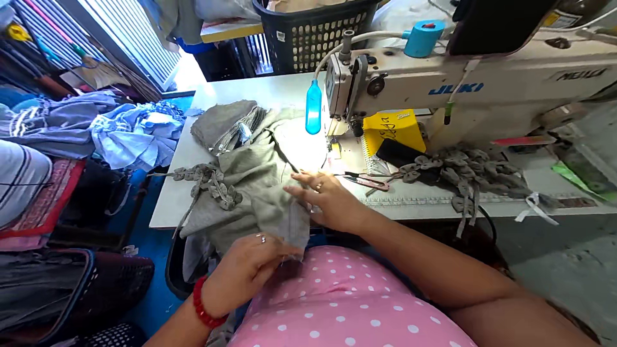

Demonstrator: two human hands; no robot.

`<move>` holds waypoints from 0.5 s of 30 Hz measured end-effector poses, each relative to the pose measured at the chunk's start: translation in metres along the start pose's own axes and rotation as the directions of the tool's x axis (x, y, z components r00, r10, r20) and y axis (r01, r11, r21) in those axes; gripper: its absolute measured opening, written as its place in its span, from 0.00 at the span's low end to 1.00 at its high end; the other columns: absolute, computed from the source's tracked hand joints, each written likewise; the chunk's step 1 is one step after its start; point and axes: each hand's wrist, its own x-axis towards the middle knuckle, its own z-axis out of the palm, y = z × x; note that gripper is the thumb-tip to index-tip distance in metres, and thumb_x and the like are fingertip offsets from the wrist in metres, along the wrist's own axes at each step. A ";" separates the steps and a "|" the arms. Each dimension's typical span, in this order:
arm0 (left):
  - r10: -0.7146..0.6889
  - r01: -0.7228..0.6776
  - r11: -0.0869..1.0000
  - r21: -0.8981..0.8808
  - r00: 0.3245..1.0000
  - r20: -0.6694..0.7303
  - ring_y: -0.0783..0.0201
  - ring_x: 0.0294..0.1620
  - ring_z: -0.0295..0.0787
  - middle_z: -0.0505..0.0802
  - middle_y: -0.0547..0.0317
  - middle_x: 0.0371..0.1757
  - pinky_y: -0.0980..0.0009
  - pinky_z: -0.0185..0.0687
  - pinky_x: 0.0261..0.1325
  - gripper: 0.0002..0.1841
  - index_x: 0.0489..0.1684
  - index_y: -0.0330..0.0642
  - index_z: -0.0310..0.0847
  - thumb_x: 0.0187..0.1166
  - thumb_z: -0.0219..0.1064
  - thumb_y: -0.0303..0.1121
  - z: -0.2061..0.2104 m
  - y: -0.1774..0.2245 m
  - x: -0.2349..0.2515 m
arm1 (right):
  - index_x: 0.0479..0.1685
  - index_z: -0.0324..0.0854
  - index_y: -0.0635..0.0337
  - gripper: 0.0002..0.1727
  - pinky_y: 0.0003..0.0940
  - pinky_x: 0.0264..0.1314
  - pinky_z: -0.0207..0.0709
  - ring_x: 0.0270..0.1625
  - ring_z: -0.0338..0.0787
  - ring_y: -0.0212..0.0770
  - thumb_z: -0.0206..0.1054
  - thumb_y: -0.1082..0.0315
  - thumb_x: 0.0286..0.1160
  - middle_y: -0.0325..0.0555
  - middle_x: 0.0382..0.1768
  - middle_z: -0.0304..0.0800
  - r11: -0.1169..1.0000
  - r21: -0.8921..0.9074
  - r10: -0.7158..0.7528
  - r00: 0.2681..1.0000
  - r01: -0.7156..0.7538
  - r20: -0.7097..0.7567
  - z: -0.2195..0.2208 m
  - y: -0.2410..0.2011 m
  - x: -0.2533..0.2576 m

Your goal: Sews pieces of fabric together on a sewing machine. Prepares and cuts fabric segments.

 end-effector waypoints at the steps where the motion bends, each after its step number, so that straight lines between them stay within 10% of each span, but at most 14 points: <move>1: 0.027 -0.029 0.998 -0.052 0.999 -0.036 0.71 0.56 0.91 0.96 0.63 0.47 0.73 0.83 0.65 0.13 0.51 0.50 0.89 0.91 0.55 0.36 -0.015 0.014 0.002 | 0.80 0.80 0.41 0.40 0.71 0.88 0.52 0.89 0.67 0.56 0.80 0.71 0.58 0.49 0.82 0.77 0.996 0.094 -0.005 1.000 0.003 0.021 0.007 -0.007 0.002; 7: 0.023 -0.061 0.992 -0.110 0.948 -0.317 0.79 0.57 0.89 0.93 0.77 0.52 0.75 0.86 0.63 0.13 0.55 0.57 0.86 0.92 0.55 0.45 -0.057 0.045 0.037 | 0.56 0.88 0.68 0.15 0.51 0.71 0.78 0.63 0.89 0.49 0.63 0.67 0.81 0.57 0.55 0.92 0.783 0.620 -0.126 0.964 -0.048 0.233 0.019 -0.053 -0.024; 9: -0.007 -0.009 0.999 -0.053 0.953 -0.304 0.78 0.50 0.88 0.92 0.67 0.46 0.75 0.86 0.58 0.12 0.48 0.43 0.87 0.89 0.57 0.36 -0.038 0.020 0.069 | 0.48 0.88 0.71 0.16 0.49 0.65 0.80 0.57 0.91 0.48 0.64 0.63 0.83 0.59 0.48 0.92 0.741 0.666 -0.139 0.952 -0.083 0.273 0.022 -0.054 -0.032; 15: -0.092 0.088 0.990 -0.110 0.995 -0.027 0.56 0.61 0.88 0.93 0.49 0.54 0.53 0.81 0.70 0.10 0.48 0.36 0.91 0.82 0.62 0.27 0.054 -0.043 0.148 | 0.61 0.86 0.67 0.25 0.50 0.75 0.75 0.66 0.88 0.44 0.63 0.51 0.86 0.57 0.58 0.91 0.737 0.555 0.077 0.864 -0.386 0.498 0.015 -0.053 -0.039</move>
